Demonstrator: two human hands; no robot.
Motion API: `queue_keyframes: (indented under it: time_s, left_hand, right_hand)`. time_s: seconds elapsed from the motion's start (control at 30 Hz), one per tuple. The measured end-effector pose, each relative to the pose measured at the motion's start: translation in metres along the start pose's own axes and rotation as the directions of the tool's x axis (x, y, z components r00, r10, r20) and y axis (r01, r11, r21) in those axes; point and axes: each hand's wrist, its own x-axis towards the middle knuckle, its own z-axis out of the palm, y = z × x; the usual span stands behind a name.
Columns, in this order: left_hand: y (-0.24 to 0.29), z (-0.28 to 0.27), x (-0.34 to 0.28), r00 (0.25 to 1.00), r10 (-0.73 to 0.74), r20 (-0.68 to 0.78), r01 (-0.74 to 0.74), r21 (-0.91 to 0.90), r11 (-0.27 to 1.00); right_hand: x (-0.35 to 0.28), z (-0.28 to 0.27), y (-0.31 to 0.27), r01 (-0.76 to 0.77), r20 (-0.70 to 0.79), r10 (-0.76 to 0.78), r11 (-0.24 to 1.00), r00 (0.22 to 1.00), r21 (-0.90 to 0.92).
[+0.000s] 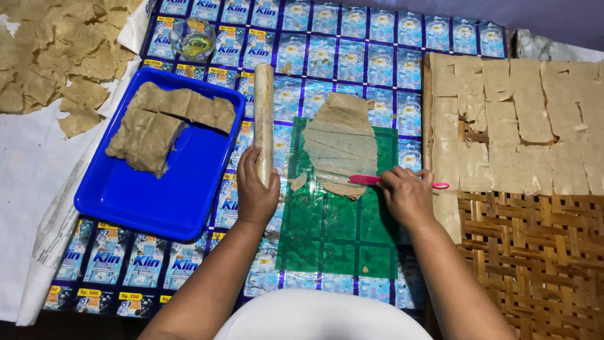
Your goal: Flattening dough with a wooden roller, cutting it into rectangles with a plastic scraper, and arranging the pieces on a bamboo tray.
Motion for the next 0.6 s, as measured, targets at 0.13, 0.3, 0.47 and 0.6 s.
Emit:
queue_keyframes:
  time_s: [0.13, 0.3, 0.47, 0.6]
  left_hand:
    - [-0.005, 0.003, -0.001, 1.0, 0.016, -0.016, -0.016, 0.007, 1.0]
    - [-0.006, 0.002, -0.001, 1.0, 0.012, -0.009, -0.012, 0.002, 1.0]
    - [-0.005, 0.001, -0.001, 1.0, 0.0, -0.005, 0.0, 0.001, 1.0]
    - [-0.005, 0.001, 0.0, 1.0, 0.003, -0.01, -0.003, -0.002, 1.0]
  right_hand:
    - [0.008, 0.004, -0.017, 0.02, -0.008, -0.02, 0.999, 1.0, 0.028]
    - [0.022, 0.014, -0.04, 0.082, -0.029, -0.079, 0.986, 0.996, 0.144]
    - [0.027, 0.02, -0.056, 0.106, -0.031, -0.102, 0.976, 0.994, 0.191]
    - [0.017, 0.017, -0.061, 0.102, 0.007, -0.106, 0.969, 0.994, 0.224]
